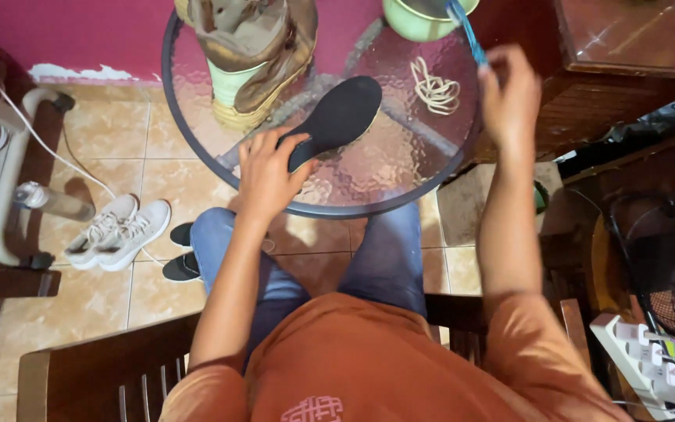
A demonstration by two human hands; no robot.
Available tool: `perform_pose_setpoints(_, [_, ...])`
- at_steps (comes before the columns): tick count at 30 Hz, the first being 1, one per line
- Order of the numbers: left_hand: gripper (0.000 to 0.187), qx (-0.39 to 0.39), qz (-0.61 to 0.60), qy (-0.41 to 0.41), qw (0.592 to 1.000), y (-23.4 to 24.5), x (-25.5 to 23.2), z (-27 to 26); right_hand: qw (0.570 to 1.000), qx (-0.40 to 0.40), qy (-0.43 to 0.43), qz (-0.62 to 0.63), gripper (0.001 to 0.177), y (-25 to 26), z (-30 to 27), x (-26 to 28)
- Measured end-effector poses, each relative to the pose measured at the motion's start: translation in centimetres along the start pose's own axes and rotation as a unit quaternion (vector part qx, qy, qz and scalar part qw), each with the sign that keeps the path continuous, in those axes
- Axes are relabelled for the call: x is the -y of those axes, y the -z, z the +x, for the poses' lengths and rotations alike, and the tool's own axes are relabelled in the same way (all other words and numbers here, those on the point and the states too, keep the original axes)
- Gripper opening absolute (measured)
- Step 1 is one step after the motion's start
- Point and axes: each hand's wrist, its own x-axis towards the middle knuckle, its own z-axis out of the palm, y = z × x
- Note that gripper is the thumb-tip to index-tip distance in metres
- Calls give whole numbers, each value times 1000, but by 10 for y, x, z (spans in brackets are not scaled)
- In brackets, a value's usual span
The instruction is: The person is cleaning a boot and a shoe insole using a toothbrush on a glass table.
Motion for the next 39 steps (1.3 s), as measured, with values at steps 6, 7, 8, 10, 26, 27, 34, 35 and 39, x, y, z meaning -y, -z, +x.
perform_pose_setpoints(6, [50,-40,-16,46,998,1,-6,-3,942,131,-26,-309,25,-38,125,-54])
perform_pose_setpoints(7, [50,-48,-14,44,998,2,-6,-3,942,125,-22,-310,25,-45,137,-58])
perform_pose_setpoints(8, [48,-56,-20,49,997,3,-6,-4,931,150,-27,-331,27,-52,147,-62])
perform_pose_setpoints(10, [46,-69,-26,53,996,2,-5,-5,919,170,-30,-353,30,-61,162,-60])
perform_pose_setpoints(26, [48,-75,-26,76,994,-2,-2,-8,926,183,-29,-328,24,-3,121,-41])
perform_pose_setpoints(27, [49,-75,-22,76,994,-1,-2,-7,917,220,-61,-327,27,3,117,-33])
perform_pose_setpoints(34, [52,-66,-38,57,995,10,-10,-4,920,219,-35,-323,24,20,103,-28])
perform_pose_setpoints(35, [52,-67,-38,55,995,9,-9,-4,922,208,-8,-325,25,22,100,-28])
perform_pose_setpoints(39, [50,-60,-43,61,995,11,-9,-5,925,210,-3,-315,25,30,97,-19])
